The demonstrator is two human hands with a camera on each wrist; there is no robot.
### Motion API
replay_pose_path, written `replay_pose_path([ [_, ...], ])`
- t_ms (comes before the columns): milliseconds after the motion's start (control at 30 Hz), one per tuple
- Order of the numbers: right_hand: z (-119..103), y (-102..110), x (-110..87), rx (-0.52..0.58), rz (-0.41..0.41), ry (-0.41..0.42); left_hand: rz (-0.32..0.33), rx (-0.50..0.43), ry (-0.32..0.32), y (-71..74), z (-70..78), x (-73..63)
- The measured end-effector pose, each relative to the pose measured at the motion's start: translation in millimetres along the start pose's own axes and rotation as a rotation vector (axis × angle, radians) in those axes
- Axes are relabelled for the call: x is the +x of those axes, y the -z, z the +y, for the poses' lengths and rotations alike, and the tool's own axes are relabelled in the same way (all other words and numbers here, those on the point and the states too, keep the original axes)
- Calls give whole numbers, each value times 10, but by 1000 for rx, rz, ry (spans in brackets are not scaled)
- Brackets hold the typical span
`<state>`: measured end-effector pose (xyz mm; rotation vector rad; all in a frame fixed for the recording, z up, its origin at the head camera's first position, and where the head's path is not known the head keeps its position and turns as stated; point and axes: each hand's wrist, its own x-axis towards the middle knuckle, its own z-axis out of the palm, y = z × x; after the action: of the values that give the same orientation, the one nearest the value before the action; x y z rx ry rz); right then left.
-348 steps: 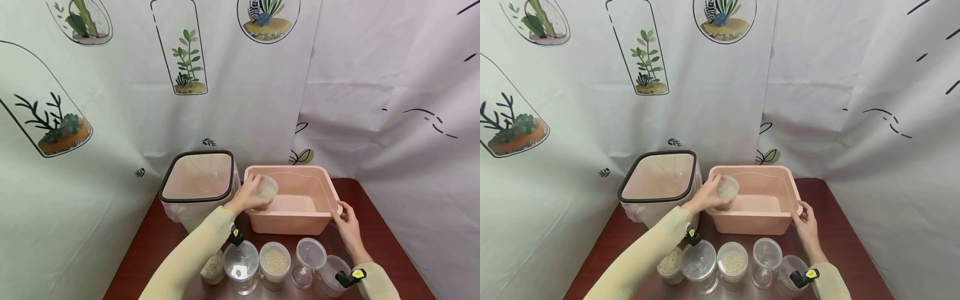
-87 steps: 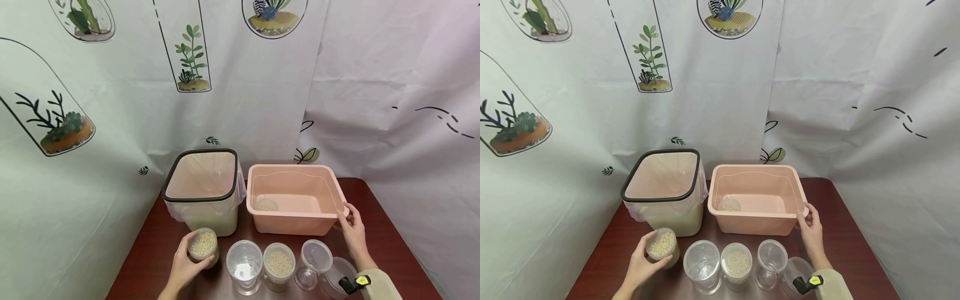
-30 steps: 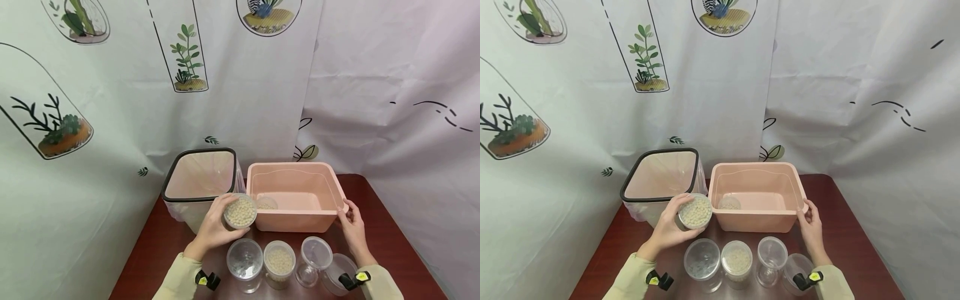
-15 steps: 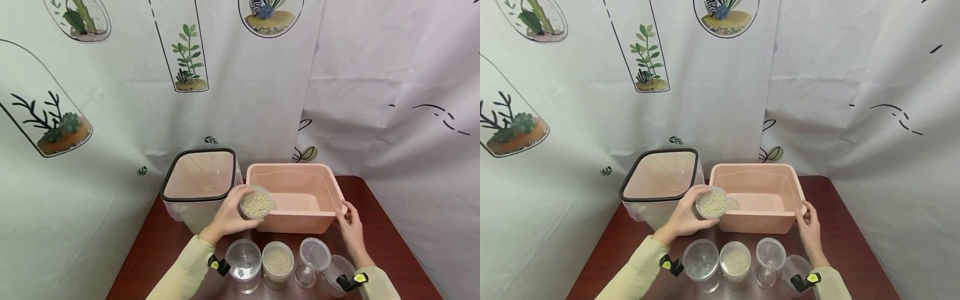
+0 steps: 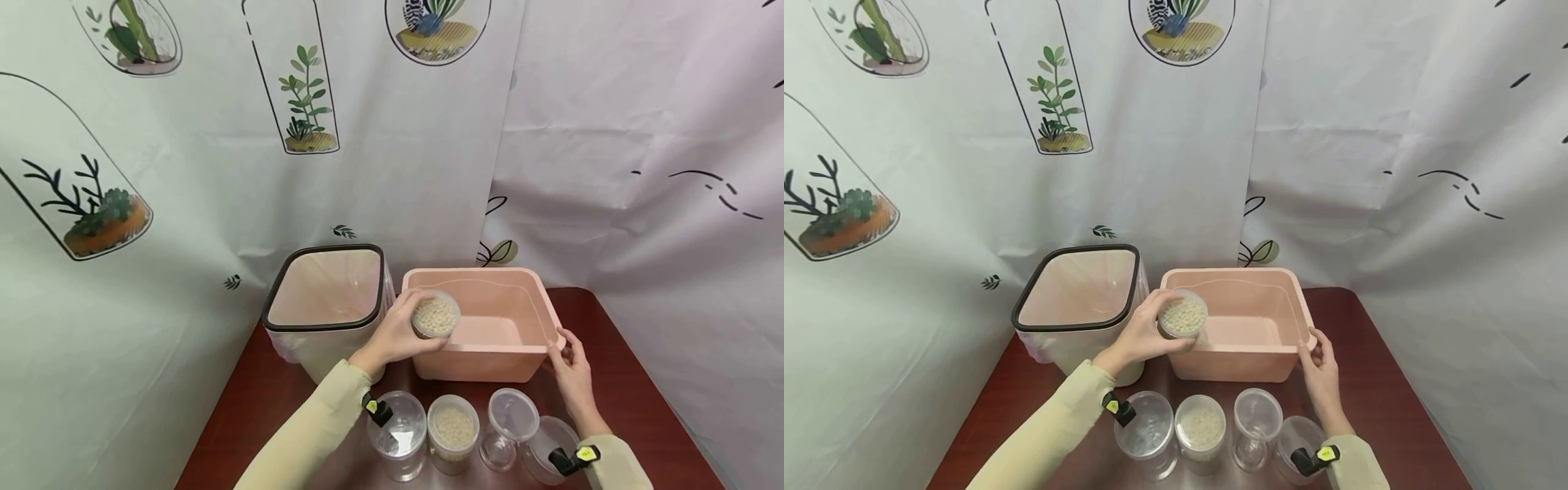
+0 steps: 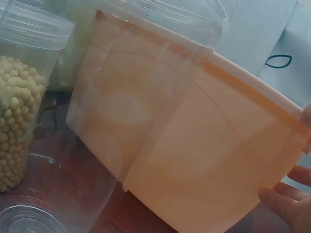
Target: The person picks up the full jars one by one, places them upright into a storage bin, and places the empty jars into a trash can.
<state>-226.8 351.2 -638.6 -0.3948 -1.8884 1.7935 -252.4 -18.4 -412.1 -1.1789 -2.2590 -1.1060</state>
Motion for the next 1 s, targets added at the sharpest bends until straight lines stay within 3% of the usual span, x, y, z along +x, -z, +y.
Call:
replay_pose_path([
  [600, -31, 21, 38, 50, -10, 28, -126, 100, 50, -241, -5, 383],
  [1000, -70, -14, -50, -31, 0, 25, -199, 54, 99, -482, -19, 466],
])
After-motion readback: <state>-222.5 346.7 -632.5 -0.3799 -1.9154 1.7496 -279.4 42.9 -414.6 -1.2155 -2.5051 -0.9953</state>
